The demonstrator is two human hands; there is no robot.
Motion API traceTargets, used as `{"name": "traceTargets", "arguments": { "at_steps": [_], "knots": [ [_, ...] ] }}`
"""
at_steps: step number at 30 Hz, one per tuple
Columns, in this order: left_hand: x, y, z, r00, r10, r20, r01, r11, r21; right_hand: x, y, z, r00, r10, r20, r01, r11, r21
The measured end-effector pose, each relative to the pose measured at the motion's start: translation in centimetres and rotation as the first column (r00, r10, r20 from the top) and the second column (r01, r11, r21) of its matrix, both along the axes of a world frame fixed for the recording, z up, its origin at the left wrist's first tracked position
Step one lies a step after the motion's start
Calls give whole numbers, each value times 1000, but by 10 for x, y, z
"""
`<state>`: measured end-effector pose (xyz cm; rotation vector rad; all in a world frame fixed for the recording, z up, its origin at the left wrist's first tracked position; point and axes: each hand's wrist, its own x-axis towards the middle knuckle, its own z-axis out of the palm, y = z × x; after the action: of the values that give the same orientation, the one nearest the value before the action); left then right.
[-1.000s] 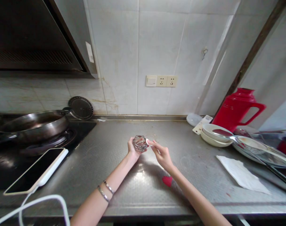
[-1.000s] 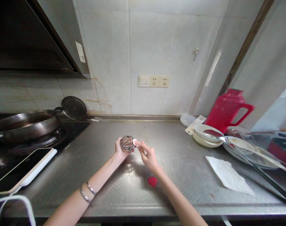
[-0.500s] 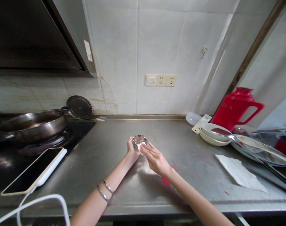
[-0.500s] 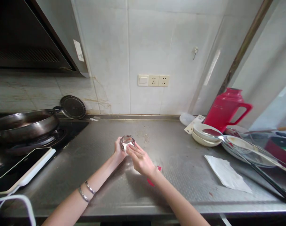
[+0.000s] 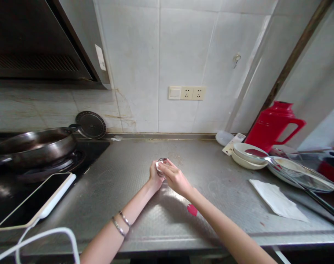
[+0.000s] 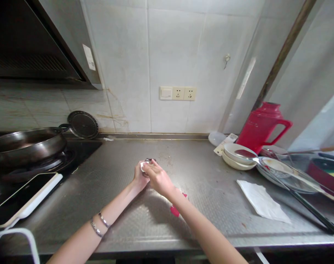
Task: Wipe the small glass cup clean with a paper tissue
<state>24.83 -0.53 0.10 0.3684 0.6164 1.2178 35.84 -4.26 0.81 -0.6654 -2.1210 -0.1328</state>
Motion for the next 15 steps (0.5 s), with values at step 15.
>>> {"name": "traceTargets", "arguments": {
  "at_steps": [15],
  "knots": [
    [0, -11, 8, 985, -143, -97, 151, 986, 73, 49, 31, 25, 988, 52, 148, -40, 996, -82]
  ]
}}
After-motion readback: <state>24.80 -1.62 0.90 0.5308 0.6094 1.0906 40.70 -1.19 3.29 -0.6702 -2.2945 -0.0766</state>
